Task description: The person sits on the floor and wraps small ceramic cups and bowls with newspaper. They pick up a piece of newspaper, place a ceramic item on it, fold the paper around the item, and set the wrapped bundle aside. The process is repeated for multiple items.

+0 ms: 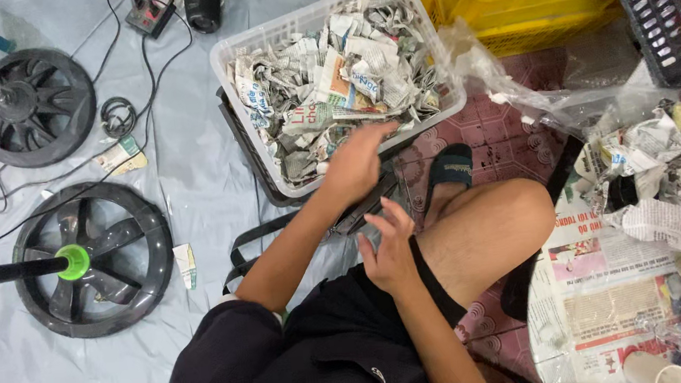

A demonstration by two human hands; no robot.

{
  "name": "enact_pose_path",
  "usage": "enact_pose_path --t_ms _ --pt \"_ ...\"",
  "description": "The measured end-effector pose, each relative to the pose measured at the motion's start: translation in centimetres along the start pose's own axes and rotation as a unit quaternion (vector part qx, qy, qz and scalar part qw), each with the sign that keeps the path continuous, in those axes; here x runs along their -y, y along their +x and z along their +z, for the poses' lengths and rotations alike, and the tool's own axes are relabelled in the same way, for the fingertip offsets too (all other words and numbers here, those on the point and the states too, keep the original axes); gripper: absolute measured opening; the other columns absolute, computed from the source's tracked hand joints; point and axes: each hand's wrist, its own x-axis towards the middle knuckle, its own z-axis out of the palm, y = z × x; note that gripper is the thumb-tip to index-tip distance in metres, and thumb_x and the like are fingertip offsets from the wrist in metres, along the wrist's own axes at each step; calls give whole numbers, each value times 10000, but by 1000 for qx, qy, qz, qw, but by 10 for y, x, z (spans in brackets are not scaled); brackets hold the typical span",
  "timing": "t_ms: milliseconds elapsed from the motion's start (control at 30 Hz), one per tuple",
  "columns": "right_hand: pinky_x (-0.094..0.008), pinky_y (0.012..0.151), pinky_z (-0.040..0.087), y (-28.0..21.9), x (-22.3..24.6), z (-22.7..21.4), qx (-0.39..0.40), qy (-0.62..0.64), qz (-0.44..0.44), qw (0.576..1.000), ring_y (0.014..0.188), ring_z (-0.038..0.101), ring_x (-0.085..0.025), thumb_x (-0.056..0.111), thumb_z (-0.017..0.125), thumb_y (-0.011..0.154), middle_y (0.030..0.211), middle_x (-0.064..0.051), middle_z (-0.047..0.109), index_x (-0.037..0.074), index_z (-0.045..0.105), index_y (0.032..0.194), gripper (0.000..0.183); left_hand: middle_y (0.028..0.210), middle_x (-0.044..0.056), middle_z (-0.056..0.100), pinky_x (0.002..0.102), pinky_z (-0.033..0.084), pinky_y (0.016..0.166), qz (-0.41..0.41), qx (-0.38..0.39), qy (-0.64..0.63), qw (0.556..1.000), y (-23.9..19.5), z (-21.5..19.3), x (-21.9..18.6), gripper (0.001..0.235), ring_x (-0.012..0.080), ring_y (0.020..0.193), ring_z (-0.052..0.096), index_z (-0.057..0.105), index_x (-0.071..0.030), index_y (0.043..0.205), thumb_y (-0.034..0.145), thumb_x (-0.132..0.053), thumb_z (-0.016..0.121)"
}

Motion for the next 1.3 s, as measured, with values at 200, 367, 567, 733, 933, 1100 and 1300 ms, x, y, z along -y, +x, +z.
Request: enact_pose_path --t_ms 200,367,567,733,933,1100,1300 --pt "-432 1055 508 -15 -4 -1 4 79 10 997 1197 569 -349 -10 744 872 1464 -210 418 89 492 1314 519 1383 72 568 509 420 1028 -34 -2 307 951 35 -14 82 493 304 1306 515 627 -163 1273 810 6 604" --pt "-377 942 527 -9 -7 5 2 112 60 992 1109 582 -294 -32 745 838 1459 -217 401 55 491 1285 521 1388 22 573 527 406 1074 -29 45 323 945 45 -11 118 454 267 1306 525 664 -170 1235 818 6 633" --pt "-336 862 553 -4 -4 5 9 105 96 990 1079 590 -268 -23 751 849 1456 -211 380 31 496 1275 499 1352 11 613 497 415 1054 -25 57 324 944 40 -21 128 395 254 1286 542 707 -181 1183 834 -12 634" --pt "-315 837 566 -3 -4 3 18 127 135 982 1084 593 -257 -19 722 877 1455 -200 380 21 493 1275 461 1315 52 652 473 425 1066 -21 40 205 978 43 -52 117 124 296 1282 578 650 -128 1086 966 -100 662" --pt "-309 835 561 0 -2 3 22 144 167 975 1059 605 -217 0 715 893 1453 -179 377 17 498 1271 436 1269 105 659 529 391 1094 81 22 194 977 41 -105 73 227 339 1270 575 600 -70 1113 898 -34 665" --pt "-309 841 562 4 0 2 31 137 162 977 1058 604 -214 5 717 905 1455 -177 383 21 500 1273 427 1065 117 664 496 462 1034 28 -63 136 988 38 -128 71 225 326 1064 632 574 -81 1078 885 1 659" --pt "-313 829 541 4 4 -1 38 149 172 973 1021 617 -202 14 712 905 1442 -181 417 34 511 1267 415 859 28 550 281 456 704 -124 -109 -105 981 22 -101 76 157 122 777 544 539 -45 1086 952 26 499"
